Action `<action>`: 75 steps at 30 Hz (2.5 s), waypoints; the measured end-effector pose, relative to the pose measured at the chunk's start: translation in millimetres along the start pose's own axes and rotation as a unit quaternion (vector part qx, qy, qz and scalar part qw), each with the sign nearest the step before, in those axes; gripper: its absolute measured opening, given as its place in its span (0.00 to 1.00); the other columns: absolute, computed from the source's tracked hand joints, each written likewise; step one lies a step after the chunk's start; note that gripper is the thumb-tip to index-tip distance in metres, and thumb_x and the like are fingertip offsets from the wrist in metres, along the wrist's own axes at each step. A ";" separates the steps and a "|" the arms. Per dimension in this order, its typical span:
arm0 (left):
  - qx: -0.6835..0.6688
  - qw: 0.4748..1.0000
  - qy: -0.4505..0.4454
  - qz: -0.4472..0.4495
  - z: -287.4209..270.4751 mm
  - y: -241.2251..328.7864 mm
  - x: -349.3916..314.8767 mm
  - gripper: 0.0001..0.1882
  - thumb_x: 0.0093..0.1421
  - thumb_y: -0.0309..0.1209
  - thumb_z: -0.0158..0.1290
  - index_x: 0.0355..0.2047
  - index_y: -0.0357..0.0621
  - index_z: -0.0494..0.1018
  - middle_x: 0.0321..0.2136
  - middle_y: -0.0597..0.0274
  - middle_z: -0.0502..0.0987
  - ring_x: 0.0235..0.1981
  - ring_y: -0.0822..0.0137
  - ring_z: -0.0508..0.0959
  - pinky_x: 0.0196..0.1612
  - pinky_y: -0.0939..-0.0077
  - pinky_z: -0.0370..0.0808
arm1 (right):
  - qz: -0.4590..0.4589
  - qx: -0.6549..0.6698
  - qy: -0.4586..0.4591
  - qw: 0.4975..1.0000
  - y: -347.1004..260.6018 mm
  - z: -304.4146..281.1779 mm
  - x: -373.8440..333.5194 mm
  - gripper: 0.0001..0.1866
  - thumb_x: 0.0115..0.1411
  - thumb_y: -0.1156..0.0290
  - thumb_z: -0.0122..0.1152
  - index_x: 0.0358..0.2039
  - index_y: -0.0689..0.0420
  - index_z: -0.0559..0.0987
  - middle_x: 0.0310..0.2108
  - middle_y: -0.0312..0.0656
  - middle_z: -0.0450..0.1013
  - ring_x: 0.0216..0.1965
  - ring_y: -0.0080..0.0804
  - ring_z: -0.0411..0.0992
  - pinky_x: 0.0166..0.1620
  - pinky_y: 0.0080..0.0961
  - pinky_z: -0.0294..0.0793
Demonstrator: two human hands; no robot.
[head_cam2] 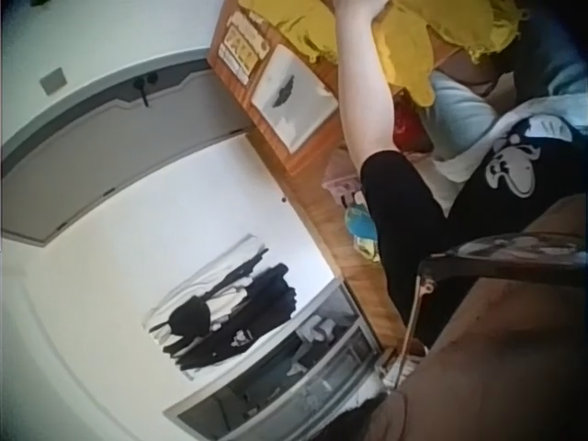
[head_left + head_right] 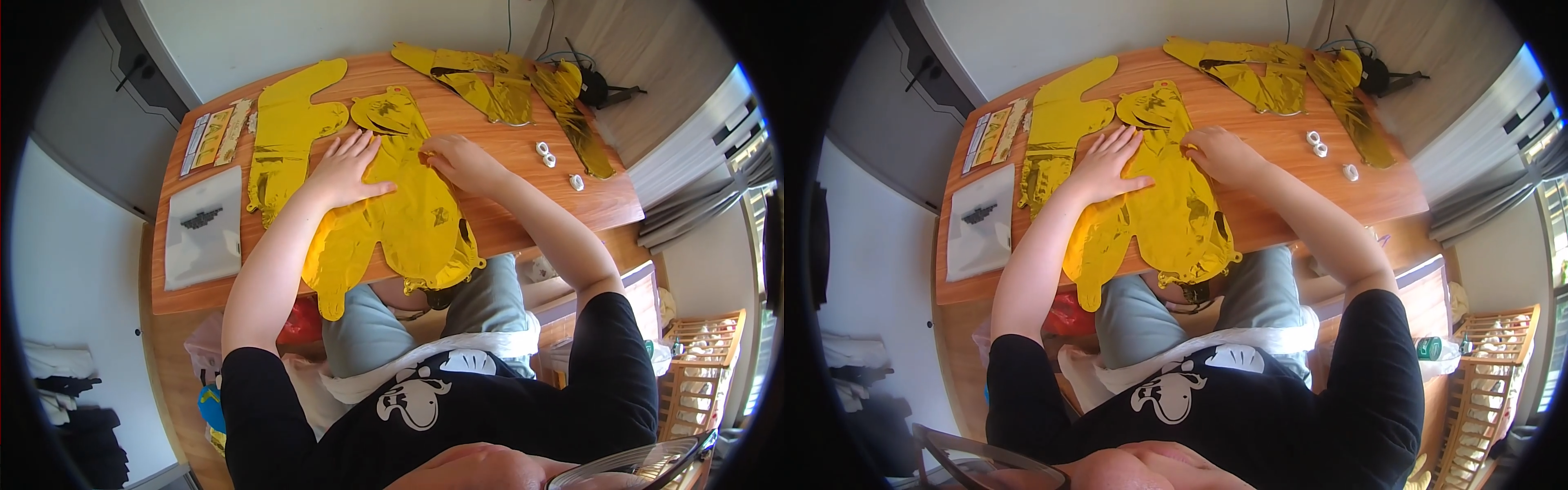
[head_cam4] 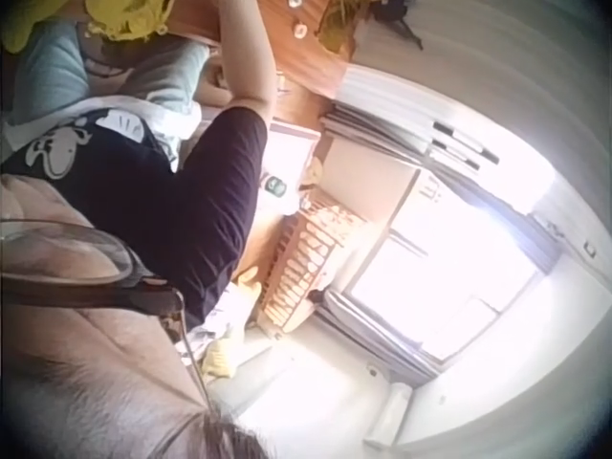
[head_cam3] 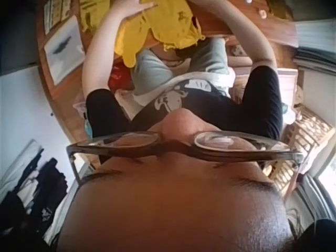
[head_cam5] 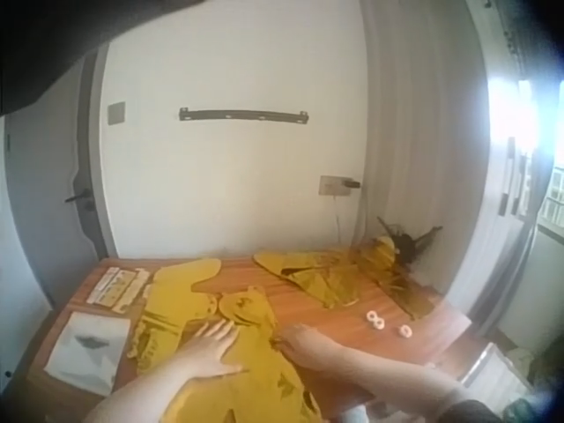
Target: Folding gold-colored foil balloons into small rectangles on a wooden desk.
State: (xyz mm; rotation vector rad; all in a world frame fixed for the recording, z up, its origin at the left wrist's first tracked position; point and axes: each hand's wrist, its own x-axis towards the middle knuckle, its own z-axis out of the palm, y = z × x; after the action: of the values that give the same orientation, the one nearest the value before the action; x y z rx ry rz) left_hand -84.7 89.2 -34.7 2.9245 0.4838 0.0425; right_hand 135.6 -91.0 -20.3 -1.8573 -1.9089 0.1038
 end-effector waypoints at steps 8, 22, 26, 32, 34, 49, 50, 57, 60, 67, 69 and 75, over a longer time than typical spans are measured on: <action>0.001 1.000 0.008 0.008 2.8 -3.6 4.3 0.61 0.57 0.76 0.48 0.76 0.42 0.50 0.77 0.48 0.47 0.78 0.55 0.45 0.78 0.53 0.41 | 0.009 -0.042 0.014 0.999 21.2 8.9 5.8 0.23 0.65 0.67 0.62 0.59 0.61 0.76 0.59 0.53 0.73 0.62 0.53 0.68 0.65 0.42 0.67; 0.016 0.999 0.033 0.018 11.8 -8.1 6.4 0.60 0.58 0.75 0.50 0.76 0.43 0.51 0.77 0.52 0.49 0.78 0.57 0.47 0.78 0.54 0.42 | -0.018 -0.238 -0.024 0.971 -6.1 8.6 -6.6 0.36 0.70 0.46 0.55 0.67 0.61 0.69 0.67 0.51 0.66 0.69 0.49 0.61 0.72 0.51 0.55; 0.013 0.999 0.040 0.020 12.3 -8.7 5.9 0.60 0.57 0.75 0.50 0.76 0.43 0.51 0.77 0.51 0.50 0.78 0.57 0.47 0.78 0.54 0.42 | -0.017 -0.228 -0.042 0.973 -3.7 13.5 -10.8 0.40 0.69 0.40 0.53 0.70 0.58 0.65 0.68 0.52 0.64 0.71 0.50 0.59 0.73 0.53 0.53; 0.011 0.999 0.037 0.019 9.9 -9.5 4.9 0.60 0.57 0.74 0.50 0.76 0.43 0.51 0.77 0.51 0.50 0.78 0.57 0.47 0.78 0.54 0.42 | 0.008 -0.189 -0.036 0.981 -6.3 17.8 -12.0 0.48 0.68 0.31 0.46 0.74 0.55 0.58 0.72 0.55 0.59 0.75 0.50 0.53 0.75 0.52 0.47; 0.008 0.999 0.031 0.015 9.6 -7.2 5.5 0.59 0.58 0.74 0.51 0.76 0.44 0.51 0.77 0.51 0.50 0.78 0.57 0.47 0.78 0.54 0.42 | 0.019 -0.174 -0.036 0.984 -6.5 17.8 -12.3 0.48 0.67 0.31 0.48 0.75 0.55 0.57 0.72 0.55 0.59 0.75 0.51 0.53 0.75 0.52 0.46; 0.002 0.999 0.031 0.018 8.7 -6.8 4.1 0.59 0.58 0.73 0.51 0.76 0.43 0.51 0.77 0.49 0.50 0.78 0.56 0.47 0.77 0.53 0.43 | 0.028 -0.154 -0.022 0.987 -8.6 23.3 -16.4 0.49 0.66 0.31 0.50 0.75 0.52 0.56 0.72 0.57 0.58 0.74 0.53 0.53 0.75 0.53 0.46; 0.003 0.999 0.031 0.019 7.5 -5.5 4.0 0.59 0.58 0.73 0.51 0.76 0.43 0.51 0.77 0.49 0.50 0.78 0.56 0.47 0.77 0.53 0.43 | 0.028 -0.155 -0.021 0.987 -7.8 23.9 -17.0 0.49 0.66 0.31 0.50 0.75 0.52 0.56 0.72 0.57 0.58 0.74 0.53 0.53 0.75 0.53 0.46; -0.191 0.979 0.068 0.003 5.2 -17.4 4.2 0.48 0.66 0.64 0.50 0.75 0.43 0.54 0.76 0.48 0.52 0.77 0.57 0.50 0.77 0.57 0.45 | 0.020 -0.151 -0.004 0.988 -6.4 30.1 -16.3 0.48 0.67 0.30 0.47 0.76 0.50 0.55 0.73 0.57 0.57 0.74 0.53 0.53 0.75 0.55 0.46; -0.344 0.932 0.114 -0.021 -6.0 -18.0 4.9 0.37 0.71 0.54 0.51 0.70 0.43 0.62 0.72 0.48 0.60 0.74 0.56 0.58 0.74 0.59 0.54 | 0.024 -0.151 0.000 0.988 -3.2 31.9 -17.6 0.48 0.66 0.29 0.45 0.76 0.49 0.55 0.73 0.57 0.56 0.75 0.53 0.53 0.75 0.56 0.45; -0.184 0.968 0.165 0.042 -25.8 4.4 47.0 0.19 0.70 0.42 0.53 0.55 0.44 0.76 0.58 0.55 0.76 0.63 0.53 0.73 0.65 0.61 0.69 | 0.034 -0.152 0.003 0.988 0.4 33.8 -21.0 0.48 0.67 0.29 0.44 0.76 0.49 0.54 0.74 0.56 0.56 0.75 0.53 0.52 0.75 0.56 0.44; -0.054 0.980 0.172 0.081 -18.0 -1.2 76.3 0.19 0.69 0.40 0.53 0.56 0.45 0.77 0.59 0.54 0.76 0.62 0.52 0.73 0.65 0.59 0.69 | 0.026 -0.154 0.014 0.988 -3.8 34.9 -20.5 0.47 0.66 0.31 0.47 0.76 0.49 0.55 0.73 0.56 0.57 0.74 0.53 0.54 0.74 0.56 0.47; -0.035 0.973 0.219 0.058 -2.1 2.8 140.6 0.14 0.66 0.39 0.56 0.47 0.48 0.83 0.49 0.57 0.82 0.54 0.54 0.79 0.57 0.59 0.75 | 0.031 -0.145 0.016 0.989 -6.6 32.8 -20.1 0.47 0.66 0.33 0.50 0.76 0.49 0.54 0.73 0.56 0.57 0.74 0.53 0.55 0.74 0.57 0.47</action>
State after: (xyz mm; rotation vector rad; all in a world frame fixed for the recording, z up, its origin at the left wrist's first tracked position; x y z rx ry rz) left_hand 49.2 132.2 -32.2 2.8633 0.3591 0.7172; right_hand 116.5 -102.0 -52.5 -2.0914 -1.9268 -0.1921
